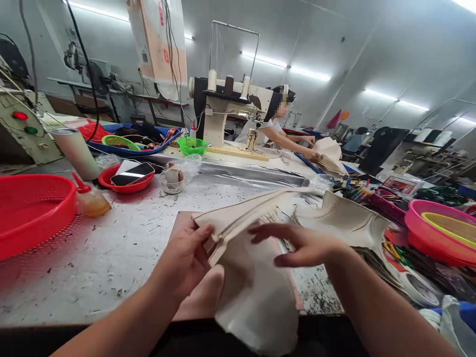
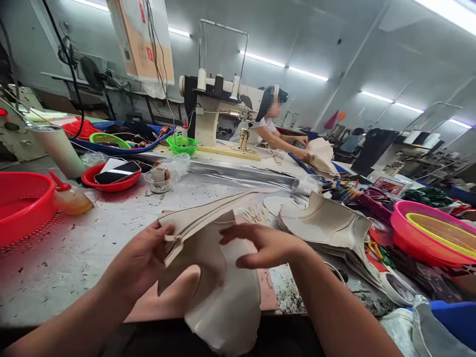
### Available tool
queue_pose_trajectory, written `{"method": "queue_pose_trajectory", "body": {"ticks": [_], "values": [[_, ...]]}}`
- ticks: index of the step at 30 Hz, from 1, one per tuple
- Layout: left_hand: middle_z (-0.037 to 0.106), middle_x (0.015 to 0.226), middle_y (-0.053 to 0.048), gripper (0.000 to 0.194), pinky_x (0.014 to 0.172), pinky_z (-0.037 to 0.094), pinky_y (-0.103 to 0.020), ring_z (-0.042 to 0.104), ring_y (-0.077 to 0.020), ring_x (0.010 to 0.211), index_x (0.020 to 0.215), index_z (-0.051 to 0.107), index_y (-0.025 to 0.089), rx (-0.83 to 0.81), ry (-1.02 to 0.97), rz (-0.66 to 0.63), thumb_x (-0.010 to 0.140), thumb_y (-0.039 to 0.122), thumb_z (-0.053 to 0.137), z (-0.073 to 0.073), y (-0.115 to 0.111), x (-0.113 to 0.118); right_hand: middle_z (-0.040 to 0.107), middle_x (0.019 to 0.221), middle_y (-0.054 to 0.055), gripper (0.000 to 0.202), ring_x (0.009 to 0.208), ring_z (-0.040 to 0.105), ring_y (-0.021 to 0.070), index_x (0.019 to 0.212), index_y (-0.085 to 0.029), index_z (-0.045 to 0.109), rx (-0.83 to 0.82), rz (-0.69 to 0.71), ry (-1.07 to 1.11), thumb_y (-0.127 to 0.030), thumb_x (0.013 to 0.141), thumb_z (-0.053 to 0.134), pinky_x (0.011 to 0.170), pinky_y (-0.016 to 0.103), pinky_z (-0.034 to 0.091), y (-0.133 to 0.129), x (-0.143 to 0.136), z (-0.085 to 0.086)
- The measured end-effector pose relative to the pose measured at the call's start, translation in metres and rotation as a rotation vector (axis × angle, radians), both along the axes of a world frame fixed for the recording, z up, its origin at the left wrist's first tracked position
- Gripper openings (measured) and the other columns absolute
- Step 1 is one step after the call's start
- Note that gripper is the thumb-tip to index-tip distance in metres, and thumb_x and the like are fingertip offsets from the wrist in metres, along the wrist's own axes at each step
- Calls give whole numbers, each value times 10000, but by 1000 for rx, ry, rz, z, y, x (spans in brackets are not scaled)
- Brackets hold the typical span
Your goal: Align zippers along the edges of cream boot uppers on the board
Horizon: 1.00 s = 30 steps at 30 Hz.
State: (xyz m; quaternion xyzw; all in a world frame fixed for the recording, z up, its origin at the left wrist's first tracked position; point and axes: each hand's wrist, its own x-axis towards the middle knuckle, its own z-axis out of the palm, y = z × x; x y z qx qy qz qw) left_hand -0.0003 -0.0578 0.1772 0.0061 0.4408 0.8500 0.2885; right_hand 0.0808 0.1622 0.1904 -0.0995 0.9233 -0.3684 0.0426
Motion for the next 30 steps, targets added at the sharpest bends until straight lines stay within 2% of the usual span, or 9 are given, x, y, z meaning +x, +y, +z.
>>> {"method": "queue_pose_trajectory", "body": {"ticks": [2, 4, 7, 12, 17, 20, 23, 26, 30], "values": [[650, 677, -20, 106, 510, 509, -211, 601, -121, 569, 783, 608, 144, -9, -101, 129, 735, 61, 562, -20, 23, -17, 617, 1158, 57, 437, 1073, 554, 230, 1127, -226, 612, 124, 251, -102, -240, 690, 619, 937, 359, 396, -15, 0, -3], [629, 633, -7, 146, 485, 489, -177, 574, -91, 518, 733, 580, 135, -21, -138, 218, 783, 24, 500, -43, 33, -31, 589, 1205, 108, 542, 1088, 550, 257, 1214, -183, 553, 256, 308, -154, -212, 679, 635, 932, 374, 411, -30, 1, -18], [603, 580, 10, 197, 484, 479, -161, 560, -73, 487, 670, 539, 142, -23, -174, 308, 819, 26, 482, -69, 31, -45, 434, 1337, 218, 696, 1196, 446, 346, 1309, -83, 436, 471, 170, -190, -267, 679, 664, 952, 472, 385, -43, 0, -56], [611, 599, 29, 211, 497, 482, -169, 583, -68, 509, 682, 517, 150, -33, -261, 430, 831, 10, 467, -88, 24, -66, 287, 1414, 251, 941, 1313, 237, 382, 1391, -56, 266, 624, -127, -28, -553, 679, 629, 1052, 578, 136, -56, -24, -115], [634, 642, 20, 160, 483, 491, -212, 605, -96, 534, 731, 556, 143, -40, -321, 465, 818, 25, 490, -103, 20, -77, 257, 1389, 334, 1086, 1308, 173, 452, 1388, 16, 225, 642, -355, -45, -720, 647, 520, 1026, 618, -29, -93, -57, -146], [640, 657, 19, 167, 513, 511, -238, 622, -107, 564, 743, 559, 159, -42, -338, 458, 825, 35, 483, -110, 13, -81, 302, 1373, 326, 935, 1285, 243, 446, 1404, -19, 198, 647, -367, -58, -565, 724, 538, 992, 661, -2, -100, -67, -143], [637, 664, 21, 178, 553, 539, -291, 632, -121, 574, 759, 552, 168, -55, -365, 417, 835, 38, 457, -113, 4, -85, 460, 1275, 284, 665, 1173, 424, 411, 1360, -89, 337, 629, -193, -123, -250, 743, 525, 935, 639, 217, -82, -67, -121], [648, 685, -7, 173, 555, 549, -324, 646, -148, 591, 769, 552, 159, -68, -392, 312, 836, 42, 444, -115, -3, -79, 665, 914, 139, 375, 870, 600, 291, 1008, -175, 640, 548, -7, -235, -100, 706, 431, 750, 436, 429, -52, -63, -91], [673, 717, -67, 122, 573, 553, -329, 662, -193, 630, 800, 574, 124, -73, -412, 113, 817, 57, 473, -120, -5, -51, 585, 563, -16, 247, 587, 551, 151, 613, -211, 627, 457, 135, -376, -53, 589, 440, 550, 243, 403, -24, -57, -66]]}}
